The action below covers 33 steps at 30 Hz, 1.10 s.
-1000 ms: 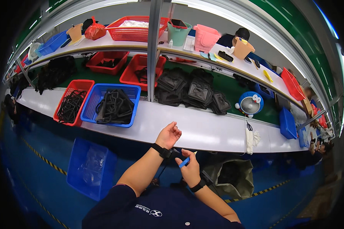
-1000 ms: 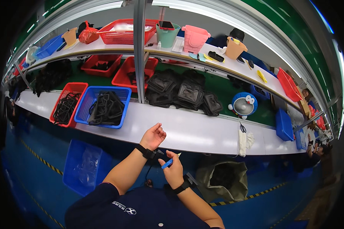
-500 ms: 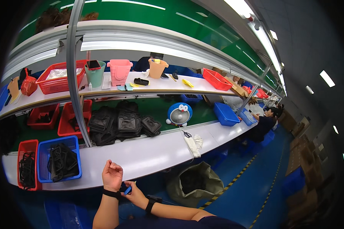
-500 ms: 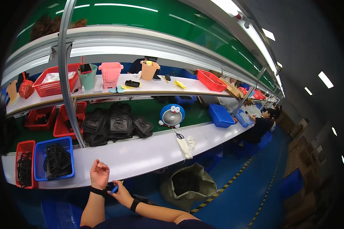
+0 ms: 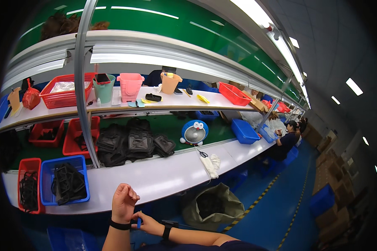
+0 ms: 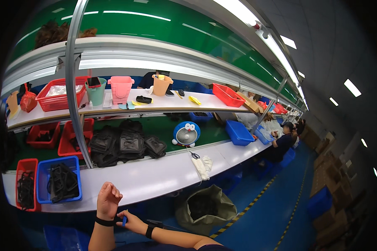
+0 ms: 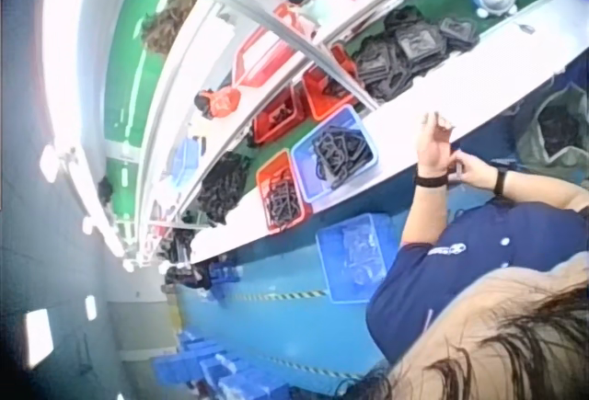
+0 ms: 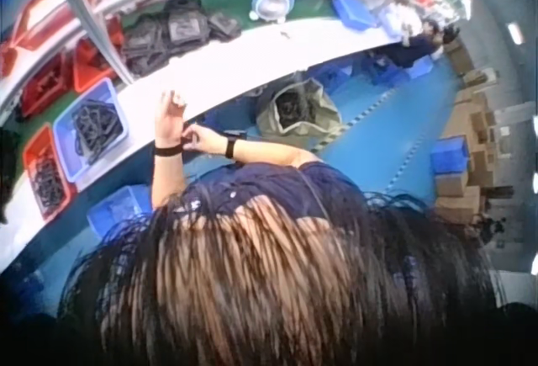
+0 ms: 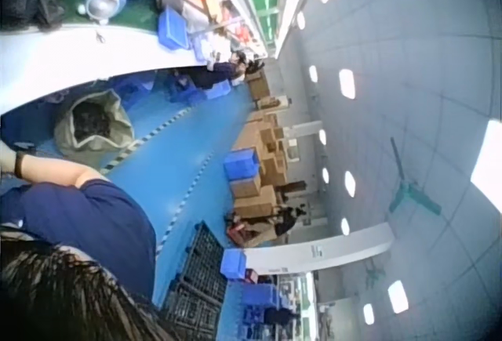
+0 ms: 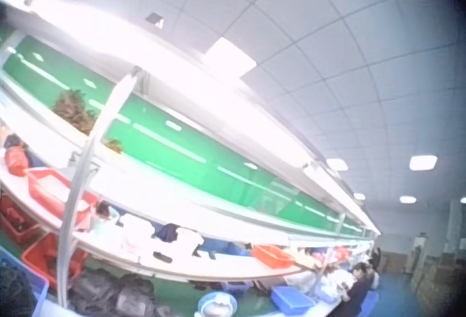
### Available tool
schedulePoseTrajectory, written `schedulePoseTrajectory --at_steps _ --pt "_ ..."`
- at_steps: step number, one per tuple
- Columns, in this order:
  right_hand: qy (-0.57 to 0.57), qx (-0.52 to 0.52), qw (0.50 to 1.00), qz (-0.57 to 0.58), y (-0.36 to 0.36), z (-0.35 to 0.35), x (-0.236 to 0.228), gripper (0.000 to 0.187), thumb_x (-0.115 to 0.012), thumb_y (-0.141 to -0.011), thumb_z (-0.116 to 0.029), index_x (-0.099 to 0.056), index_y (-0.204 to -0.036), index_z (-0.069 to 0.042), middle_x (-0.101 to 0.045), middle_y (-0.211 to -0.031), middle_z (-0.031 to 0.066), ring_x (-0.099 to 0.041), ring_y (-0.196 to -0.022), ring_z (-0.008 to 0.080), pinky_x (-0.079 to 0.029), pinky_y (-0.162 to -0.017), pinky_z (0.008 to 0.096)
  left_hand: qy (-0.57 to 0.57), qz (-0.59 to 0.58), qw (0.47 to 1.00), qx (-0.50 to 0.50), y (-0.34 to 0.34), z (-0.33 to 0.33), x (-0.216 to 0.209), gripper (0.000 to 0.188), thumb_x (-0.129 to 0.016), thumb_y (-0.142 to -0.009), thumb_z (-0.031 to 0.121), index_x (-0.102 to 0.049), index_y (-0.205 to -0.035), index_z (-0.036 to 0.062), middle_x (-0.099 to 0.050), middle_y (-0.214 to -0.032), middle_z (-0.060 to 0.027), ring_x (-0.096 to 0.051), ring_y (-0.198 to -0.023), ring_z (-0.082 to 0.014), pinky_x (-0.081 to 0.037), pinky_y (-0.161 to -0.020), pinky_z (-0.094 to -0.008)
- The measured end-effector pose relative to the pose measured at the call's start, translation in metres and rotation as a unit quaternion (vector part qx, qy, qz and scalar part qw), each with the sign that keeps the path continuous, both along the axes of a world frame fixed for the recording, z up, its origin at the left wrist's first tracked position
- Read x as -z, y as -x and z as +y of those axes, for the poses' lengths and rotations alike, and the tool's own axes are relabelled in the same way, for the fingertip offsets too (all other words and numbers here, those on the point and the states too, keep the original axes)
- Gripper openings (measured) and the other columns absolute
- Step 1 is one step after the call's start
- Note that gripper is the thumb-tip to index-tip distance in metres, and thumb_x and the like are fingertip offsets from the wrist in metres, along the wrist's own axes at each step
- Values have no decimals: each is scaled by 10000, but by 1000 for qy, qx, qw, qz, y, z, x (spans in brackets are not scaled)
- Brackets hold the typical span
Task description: Sort and inspect plastic frame components and rubber seals at a manufacturing workstation.
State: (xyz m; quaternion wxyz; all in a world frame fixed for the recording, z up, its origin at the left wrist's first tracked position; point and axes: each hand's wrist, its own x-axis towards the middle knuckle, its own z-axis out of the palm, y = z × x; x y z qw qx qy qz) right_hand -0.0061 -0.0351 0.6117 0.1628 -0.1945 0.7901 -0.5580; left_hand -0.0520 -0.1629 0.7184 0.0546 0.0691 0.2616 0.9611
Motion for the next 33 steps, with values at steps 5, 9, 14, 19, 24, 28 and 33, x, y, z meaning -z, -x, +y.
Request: schedulePoseTrajectory --at_steps 5,9,14,19,24,28,33 --pt "17 122 987 -106 -19 83 67 199 -607 -932 -209 -629 -963 -14 -685 -940 98 -651 -927 170 -489 -835 285 372 -24 913 -166 -22 -58 62 92 -543 -947 99 -579 -925 18 -571 -746 -28 -548 -687 -97 -473 -680 -241" --pt "-43 249 961 -114 -33 171 103 206 -609 -925 -218 -611 -861 -22 -697 -787 85 -642 -735 126 -504 -702 281 663 -39 729 -167 -44 -103 143 153 -616 -879 132 -618 -962 4 -618 -791 -74 -600 -710 -171 -492 -662 -288" --pt "-113 345 923 -127 -29 238 109 102 -654 -873 -134 -604 -830 -57 -687 -760 56 -549 -607 63 -431 -564 211 836 -53 546 -31 -72 -107 188 334 -651 -842 227 -611 -1110 32 -648 -982 -163 -627 -899 -325 -504 -795 -404" --pt "-141 193 950 -202 6 236 145 121 -654 -875 -110 -594 -805 -33 -647 -695 48 -615 -618 98 -446 -550 214 852 -159 497 38 -117 -84 228 430 -623 -866 309 -571 -1204 48 -621 -1101 -189 -596 -1017 -366 -482 -882 -446" --pt "-109 33 978 -175 58 244 186 73 -637 -882 -75 -622 -859 -7 -661 -725 66 -645 -675 127 -485 -597 228 831 -202 518 23 -104 -22 224 440 -619 -864 331 -560 -1223 84 -620 -1125 -164 -599 -1039 -356 -485 -886 -450" --pt "-128 -10 946 -299 103 242 207 89 -619 -903 -98 -623 -921 -11 -692 -793 94 -653 -699 131 -501 -607 239 837 -237 494 -8 -94 19 211 423 -627 -864 311 -575 -1213 76 -606 -1119 -134 -558 -1087 -332 -433 -958 -430" --pt "-132 -1 898 -419 137 237 257 170 -627 -921 -209 -601 -946 -43 -690 -815 106 -666 -669 172 -530 -549 269 910 -180 367 -66 -71 24 204 461 -683 -815 258 -560 -1225 85 -456 -1353 -152 -384 -1301 -325 -311 -1076 -481"
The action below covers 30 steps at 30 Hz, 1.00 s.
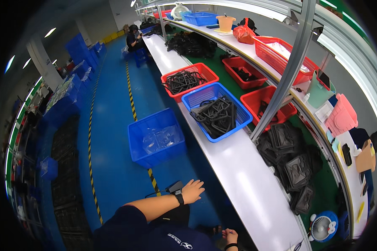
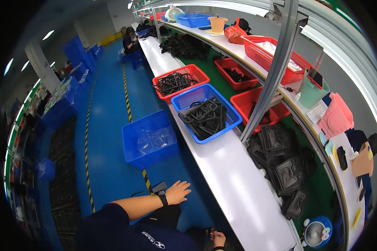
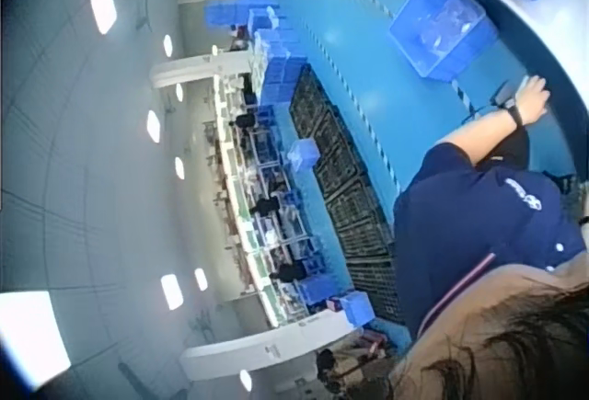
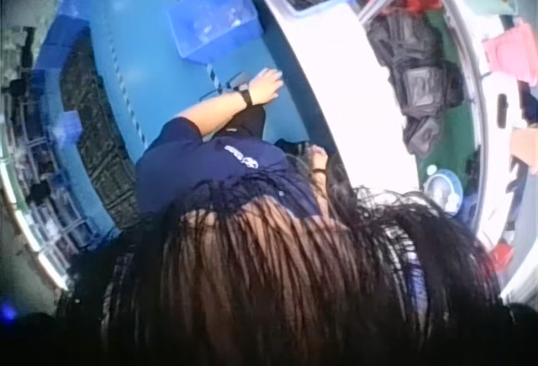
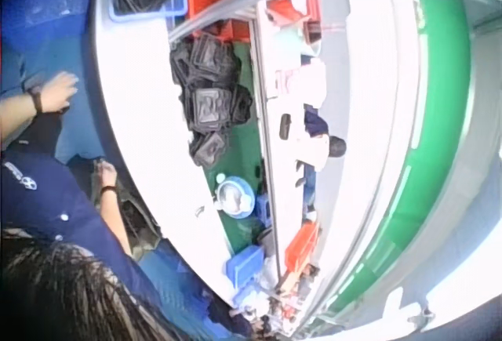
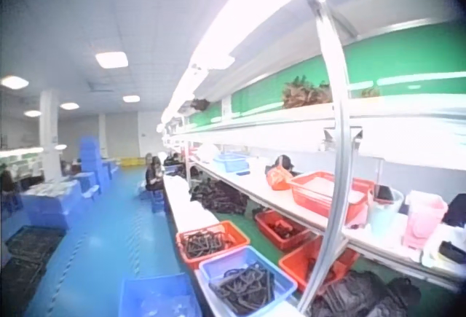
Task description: Sort and inspect plastic frame components and rubber seals at a manufacturing workstation.
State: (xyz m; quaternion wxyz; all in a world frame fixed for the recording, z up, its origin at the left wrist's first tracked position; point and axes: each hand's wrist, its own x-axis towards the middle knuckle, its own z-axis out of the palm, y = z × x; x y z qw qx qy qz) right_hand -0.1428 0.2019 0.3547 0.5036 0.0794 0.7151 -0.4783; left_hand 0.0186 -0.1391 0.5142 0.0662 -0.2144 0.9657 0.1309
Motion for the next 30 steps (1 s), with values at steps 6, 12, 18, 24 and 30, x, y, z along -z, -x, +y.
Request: schedulePoseTrajectory --at_steps 6,12,18,24,30 --pt "-9 215 957 -193 17 -15 184 331 -660 -897 -241 -536 -1133 -45 -661 -996 158 -661 -794 240 -548 -578 371 40 13 999 3 41 -74 28 527 -694 -801 238 -514 -1275 94 -395 -1409 -166 -333 -1342 -334 -299 -1085 -495" --pt "198 538 725 -382 -7 -79 247 503 -581 -901 -199 -412 -1321 21 -456 -1337 282 -414 -1249 450 -334 -1046 519 0 122 990 64 111 -128 91 625 -650 -837 297 -414 -1389 124 -331 -1471 -159 -293 -1377 -332 -274 -1102 -479" --pt "155 574 724 -350 -61 -116 252 477 -605 -892 -195 -440 -1294 1 -489 -1290 262 -456 -1195 420 -377 -987 504 15 123 991 56 141 -137 95 543 -574 -847 273 -482 -1368 152 -375 -1466 -145 -343 -1359 -335 -221 -1106 -540" --pt "90 623 714 -305 -118 -102 248 452 -629 -882 -191 -468 -1268 -19 -521 -1242 242 -498 -1141 390 -420 -928 488 48 106 991 69 142 -141 94 516 -567 -818 275 -544 -1316 142 -395 -1445 -187 -360 -1335 -380 -219 -1091 -579" --pt "41 620 726 -294 -159 -130 264 428 -653 -872 -188 -496 -1241 -39 -554 -1195 222 -540 -1086 361 -463 -869 473 52 88 991 88 148 -133 99 498 -482 -846 240 -521 -1318 86 -347 -1458 -238 -288 -1364 -427 -174 -1107 -581"
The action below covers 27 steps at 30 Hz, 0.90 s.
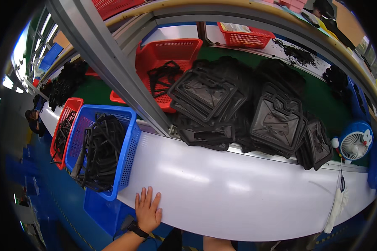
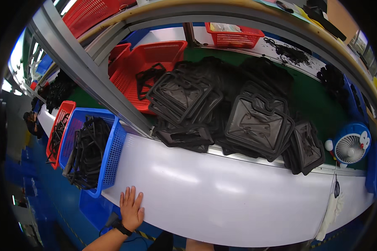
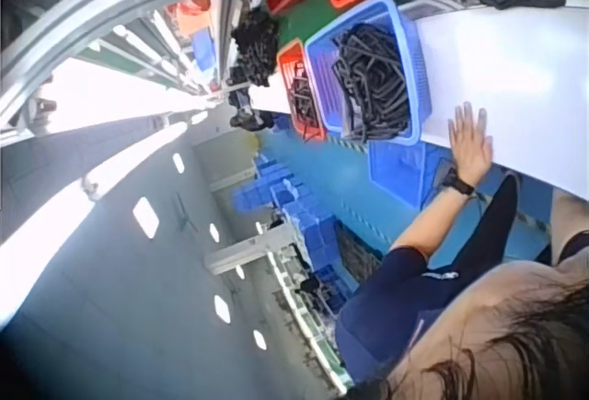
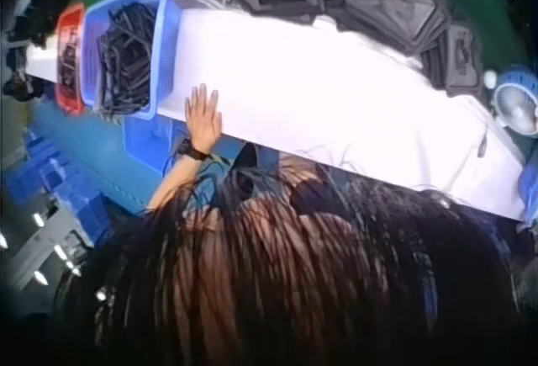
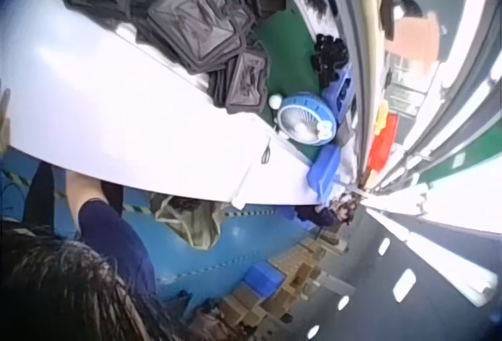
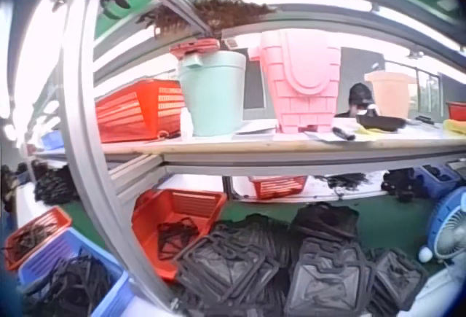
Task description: Sort and inspect plastic frame components and rubber seals at a manufacturing workstation.
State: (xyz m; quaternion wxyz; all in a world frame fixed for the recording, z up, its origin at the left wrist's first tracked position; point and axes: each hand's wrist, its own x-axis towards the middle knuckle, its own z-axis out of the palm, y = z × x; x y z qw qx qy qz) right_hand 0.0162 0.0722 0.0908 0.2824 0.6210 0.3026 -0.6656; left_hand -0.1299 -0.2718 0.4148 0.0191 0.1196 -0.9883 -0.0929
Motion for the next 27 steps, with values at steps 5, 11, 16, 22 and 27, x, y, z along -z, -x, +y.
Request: schedulePoseTrajectory --at_steps 5,11,16,22,27 --pt "-38 -47 998 -17 -5 -11 -19 408 -674 -864 -185 -520 -1219 -55 -581 -1156 205 -575 -1041 336 -499 -819 460 11 1 1000 10 -1 5 -1 496 -442 -875 244 -494 -1336 69 -351 -1457 -230 -290 -1367 -409 -165 -1112 -567" --pt "-97 -90 990 -38 23 6 -61 385 -698 -854 -181 -547 -1192 -75 -614 -1109 185 -617 -987 306 -542 -760 445 40 12 999 9 -3 12 7 483 -406 -906 251 -481 -1343 61 -360 -1451 -215 -314 -1341 -393 -204 -1089 -537" --pt "-285 -328 885 166 22 31 -118 687 -772 -746 -90 -402 -1311 38 -505 -1239 203 -474 -1193 350 -427 -993 426 73 30 997 19 -14 4 9 487 -406 -907 231 -462 -1354 48 -351 -1455 -214 -319 -1333 -397 -215 -1087 -530" --pt "-376 -567 594 429 124 33 -129 466 -667 -774 -130 -555 -1208 -2 -530 -1226 250 -479 -1159 436 -372 -1023 462 69 21 997 34 10 3 13 516 -435 -882 182 -435 -1384 62 -336 -1474 -182 -285 -1364 -374 -181 -1123 -513" --pt "-336 -607 571 438 169 38 -118 437 -659 -782 -136 -565 -1189 -6 -537 -1215 245 -487 -1148 430 -380 -1012 462 72 25 997 25 -4 2 17 508 -402 -897 204 -439 -1385 63 -326 -1483 -179 -282 -1370 -366 -175 -1127 -507"
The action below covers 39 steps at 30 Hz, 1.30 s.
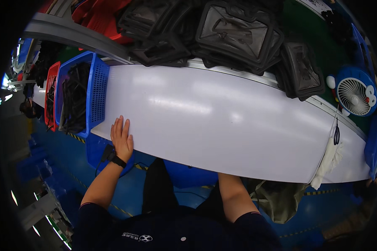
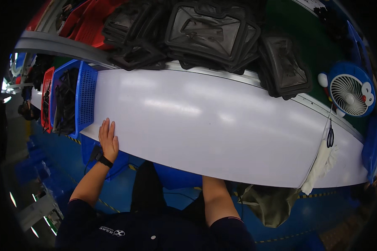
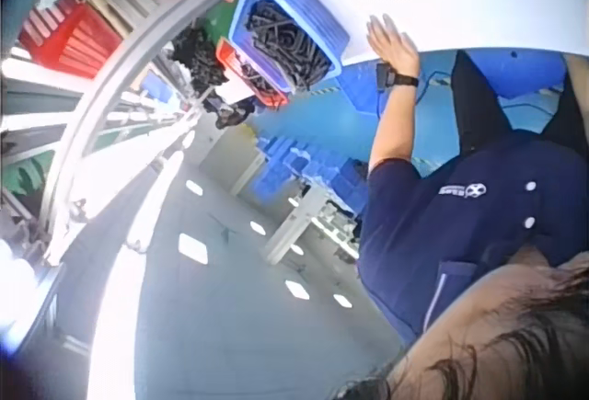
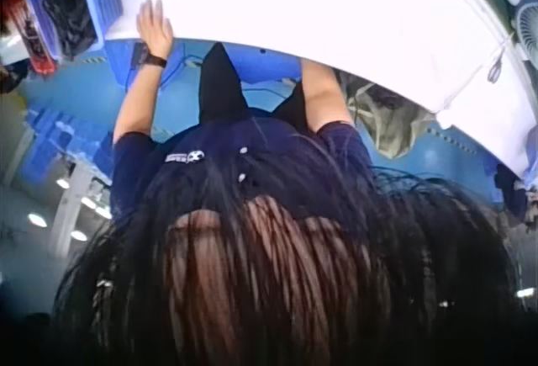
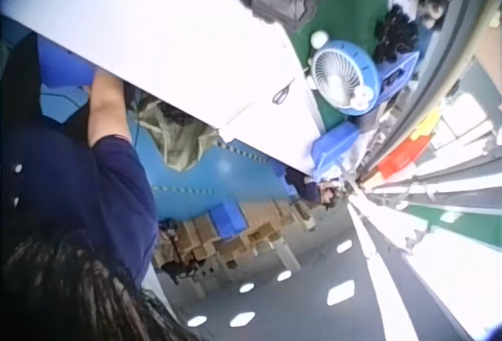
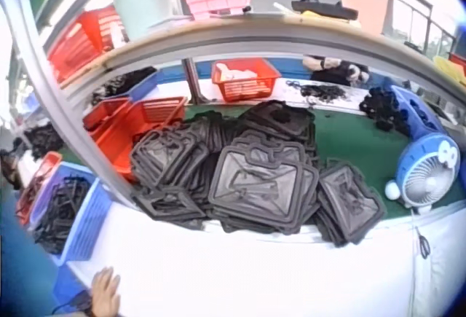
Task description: Sort and inspect plastic frame components and rubber seals at a manufacturing workstation.
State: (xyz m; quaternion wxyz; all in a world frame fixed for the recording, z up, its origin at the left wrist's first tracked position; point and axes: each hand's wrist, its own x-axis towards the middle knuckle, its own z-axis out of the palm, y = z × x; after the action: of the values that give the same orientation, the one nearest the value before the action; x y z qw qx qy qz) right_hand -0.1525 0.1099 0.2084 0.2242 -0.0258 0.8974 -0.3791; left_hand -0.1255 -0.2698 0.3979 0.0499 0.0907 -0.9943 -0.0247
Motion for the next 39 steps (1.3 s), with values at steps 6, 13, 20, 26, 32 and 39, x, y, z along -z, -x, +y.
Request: schedulePoseTrajectory --at_steps 6,13,20,26,32,39 --pt "0 -71 997 -31 -4 -4 -9 404 -650 -791 -143 -577 -1166 -10 -547 -1201 240 -497 -1136 423 -389 -1000 463 3 -2 1000 -1 1 2 -1 504 -391 -904 218 -443 -1381 65 -328 -1481 -180 -287 -1366 -369 -169 -1130 -513" --pt "-16 -143 989 -33 18 -9 -9 366 -640 -802 -151 -591 -1139 -16 -558 -1185 234 -509 -1122 415 -401 -985 464 -11 9 1000 0 5 0 -1 505 -410 -886 212 -459 -1368 71 -337 -1475 -175 -289 -1366 -368 -182 -1129 -515" --pt "-64 -202 977 36 -23 26 -21 330 -629 -813 -159 -604 -1112 -21 -568 -1168 228 -521 -1107 407 -412 -970 464 -10 31 999 -12 3 -1 -4 506 -438 -854 186 -485 -1345 76 -358 -1459 -179 -313 -1353 -365 -191 -1127 -520" --pt "-125 -235 957 118 -15 53 -20 301 -620 -823 -166 -616 -1089 -26 -578 -1155 222 -531 -1095 400 -421 -958 465 -28 66 997 -1 3 1 -7 499 -463 -831 151 -508 -1322 73 -398 -1428 -178 -337 -1338 -363 -203 -1121 -529" --pt "-71 -232 962 -123 9 73 -112 213 -666 -843 -306 -627 -837 -97 -649 -834 157 -630 -813 341 -489 -736 432 -31 94 995 -16 -13 3 -7 482 -484 -797 110 -554 -1272 66 -449 -1394 -172 -390 -1308 -358 -238 -1106 -529" --pt "33 -342 915 -209 33 103 -245 141 -594 -867 -65 -654 -994 -59 -675 -908 104 -647 -796 240 -487 -719 327 -38 177 983 -14 -14 1 -2 448 -492 -789 108 -597 -1223 71 -504 -1349 -161 -437 -1273 -348 -282 -1082 -506"
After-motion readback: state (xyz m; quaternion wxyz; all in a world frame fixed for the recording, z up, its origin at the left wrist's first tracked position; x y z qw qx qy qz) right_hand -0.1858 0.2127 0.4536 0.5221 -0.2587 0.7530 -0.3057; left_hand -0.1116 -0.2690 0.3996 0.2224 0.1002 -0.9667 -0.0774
